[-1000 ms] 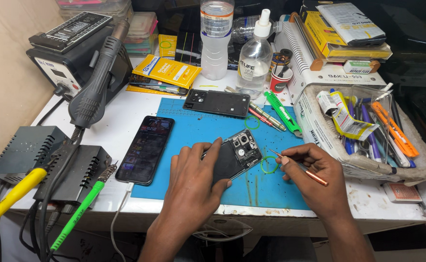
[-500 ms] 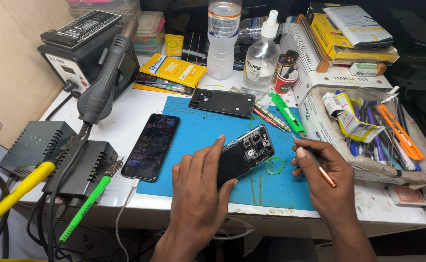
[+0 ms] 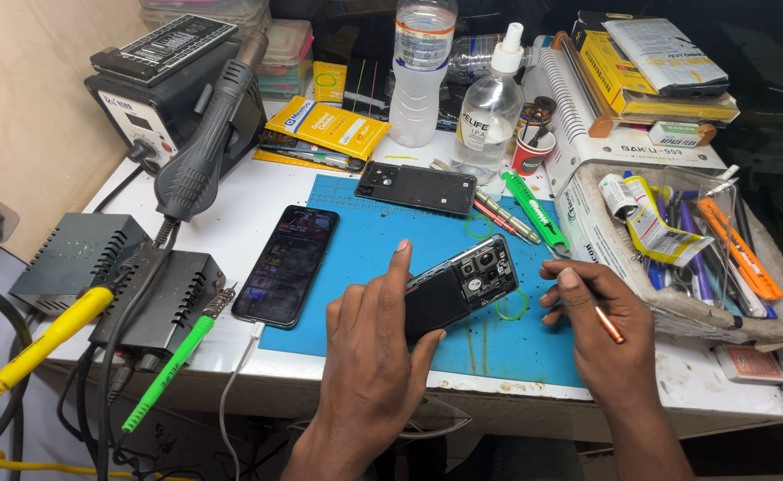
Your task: The person unscrews and removes internal parts from a mobile phone with a screwdriver and a prying tool.
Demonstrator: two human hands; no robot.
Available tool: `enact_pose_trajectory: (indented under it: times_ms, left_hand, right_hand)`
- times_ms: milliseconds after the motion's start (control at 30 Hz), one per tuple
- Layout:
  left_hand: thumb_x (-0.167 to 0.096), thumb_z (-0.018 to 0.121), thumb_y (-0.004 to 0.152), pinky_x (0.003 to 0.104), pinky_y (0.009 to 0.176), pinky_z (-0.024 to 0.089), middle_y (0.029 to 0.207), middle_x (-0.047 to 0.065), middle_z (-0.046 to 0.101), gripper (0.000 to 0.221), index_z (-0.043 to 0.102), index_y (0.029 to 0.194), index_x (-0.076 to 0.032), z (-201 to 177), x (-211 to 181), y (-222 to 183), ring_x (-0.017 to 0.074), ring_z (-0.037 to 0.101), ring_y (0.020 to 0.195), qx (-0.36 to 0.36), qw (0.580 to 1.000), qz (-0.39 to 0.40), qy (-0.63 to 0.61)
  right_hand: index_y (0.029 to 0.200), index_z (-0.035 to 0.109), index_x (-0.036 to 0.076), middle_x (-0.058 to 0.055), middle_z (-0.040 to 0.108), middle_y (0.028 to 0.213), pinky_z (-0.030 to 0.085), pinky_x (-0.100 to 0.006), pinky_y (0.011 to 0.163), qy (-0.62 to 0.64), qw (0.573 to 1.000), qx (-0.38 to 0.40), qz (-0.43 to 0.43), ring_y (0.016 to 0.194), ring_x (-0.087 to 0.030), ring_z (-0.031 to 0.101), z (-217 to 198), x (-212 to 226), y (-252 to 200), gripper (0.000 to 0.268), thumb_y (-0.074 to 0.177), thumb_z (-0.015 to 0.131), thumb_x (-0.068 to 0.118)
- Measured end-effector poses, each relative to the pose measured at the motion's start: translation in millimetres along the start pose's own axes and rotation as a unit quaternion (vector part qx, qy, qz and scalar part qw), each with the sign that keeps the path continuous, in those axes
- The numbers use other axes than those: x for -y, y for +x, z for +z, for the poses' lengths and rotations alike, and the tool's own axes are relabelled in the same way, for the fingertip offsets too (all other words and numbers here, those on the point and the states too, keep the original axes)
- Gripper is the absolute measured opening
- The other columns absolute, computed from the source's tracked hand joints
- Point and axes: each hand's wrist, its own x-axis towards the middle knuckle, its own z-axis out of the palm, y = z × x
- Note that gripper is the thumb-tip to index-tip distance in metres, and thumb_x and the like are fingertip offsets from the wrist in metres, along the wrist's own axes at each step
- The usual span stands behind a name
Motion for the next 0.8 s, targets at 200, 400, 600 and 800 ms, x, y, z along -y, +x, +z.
enact_pose_trajectory:
  times_ms: [200, 400, 600, 800]
  left_hand:
    - [-0.015, 0.086, 0.076, 0.045, 0.083, 0.04, 0.104, 0.013, 0.059, 0.102, 0.025, 0.155, 0.006, -1.4, 0.7, 0.1, 0.0242, 0.056, 0.092, -0.004, 1.0, -0.001, -0.021]
    - [-0.021, 0.086, 0.077, 0.043, 0.082, 0.041, 0.099, 0.011, 0.061, 0.081, 0.048, 0.145, 0.001, -14.7, -4.0, 2.3, 0.0253, 0.056, 0.09, 0.027, 0.998, -0.038, -0.046]
    - [-0.03, 0.088, 0.076, 0.045, 0.082, 0.052, 0.104, 0.017, 0.066, 0.062, 0.057, 0.12, 0.001, -17.9, -0.7, -0.6, 0.0314, 0.065, 0.098, -0.083, 0.986, -0.13, -0.063]
    - [-0.031, 0.083, 0.081, 0.036, 0.068, 0.063, 0.092, 0.012, 0.076, 0.061, 0.047, 0.12, 0.0, -9.5, 9.2, -19.1, 0.0217, 0.079, 0.083, -0.129, 0.94, -0.28, -0.148]
  right_hand:
    - [0.106, 0.071, -0.002, -0.012, 0.077, 0.106, 0.056, -0.029, 0.074, -0.005, 0.999, 0.033, -0.009, 0.085, -0.013, 0.065, -5.2, -5.6, -0.6, 0.042, 0.111, 0.045, 0.031]
    - [0.099, 0.07, -0.002, -0.014, 0.075, 0.101, 0.055, -0.03, 0.073, 0.004, 0.999, 0.035, 0.009, 0.082, -0.014, 0.065, -6.2, -13.6, -0.7, 0.045, 0.111, 0.045, 0.034]
    - [0.099, 0.068, 0.0, -0.011, 0.077, 0.102, 0.056, -0.031, 0.071, -0.014, 0.999, 0.024, -0.023, 0.082, -0.014, 0.066, -1.7, -0.5, 1.6, 0.044, 0.109, 0.044, 0.035]
    - [0.094, 0.061, 0.007, -0.01, 0.079, 0.087, 0.057, -0.038, 0.071, -0.304, 0.941, 0.146, 0.024, 0.08, -0.02, 0.077, 32.3, 50.6, 49.1, 0.034, 0.092, 0.06, 0.041]
